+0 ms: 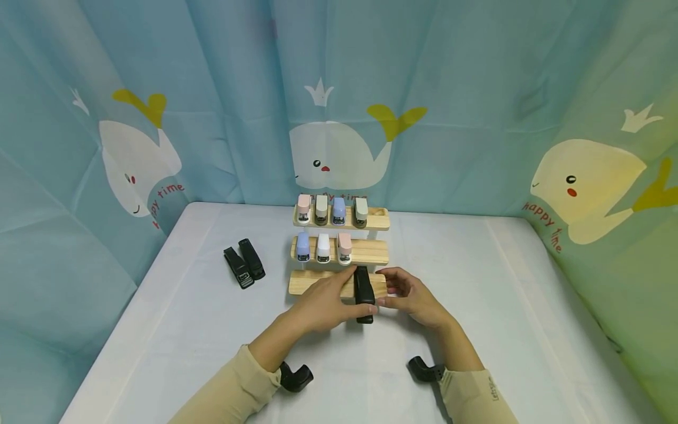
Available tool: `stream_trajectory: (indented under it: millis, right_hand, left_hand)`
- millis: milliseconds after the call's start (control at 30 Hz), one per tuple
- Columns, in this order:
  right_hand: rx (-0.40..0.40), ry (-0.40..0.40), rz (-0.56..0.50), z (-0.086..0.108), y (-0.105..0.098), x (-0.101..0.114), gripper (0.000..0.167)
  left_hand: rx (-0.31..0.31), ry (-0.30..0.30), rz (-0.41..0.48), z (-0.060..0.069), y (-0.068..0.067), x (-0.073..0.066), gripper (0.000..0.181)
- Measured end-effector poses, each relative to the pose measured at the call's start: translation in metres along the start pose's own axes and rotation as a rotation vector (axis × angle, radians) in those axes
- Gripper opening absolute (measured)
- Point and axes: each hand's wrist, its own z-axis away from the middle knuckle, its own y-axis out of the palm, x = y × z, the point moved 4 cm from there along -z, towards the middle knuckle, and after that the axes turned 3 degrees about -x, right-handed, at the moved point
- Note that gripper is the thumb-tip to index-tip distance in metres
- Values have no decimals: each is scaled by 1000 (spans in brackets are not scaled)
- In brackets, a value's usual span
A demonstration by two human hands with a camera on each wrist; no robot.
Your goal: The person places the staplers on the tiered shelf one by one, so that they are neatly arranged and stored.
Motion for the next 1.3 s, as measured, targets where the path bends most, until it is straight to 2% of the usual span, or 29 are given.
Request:
stream_trajectory:
  millis: [333, 733, 1000, 1300]
  right_hand:
    - [9, -10, -7, 1, 0, 3, 61]
    - [-2, 14, 6, 0, 0, 3, 61]
    - [-10, 35, 25, 0, 0, 3, 61]
    - [-6, -3, 1, 0, -1, 2, 61]
  left_hand:
    - [-7, 0, 9, -6, 0, -1, 102]
    - [-50, -11, 25, -10, 0, -3, 96]
    - [-71, -1, 21, -11, -1, -6, 93]
    - [-70, 9, 56, -6, 0, -3, 91]
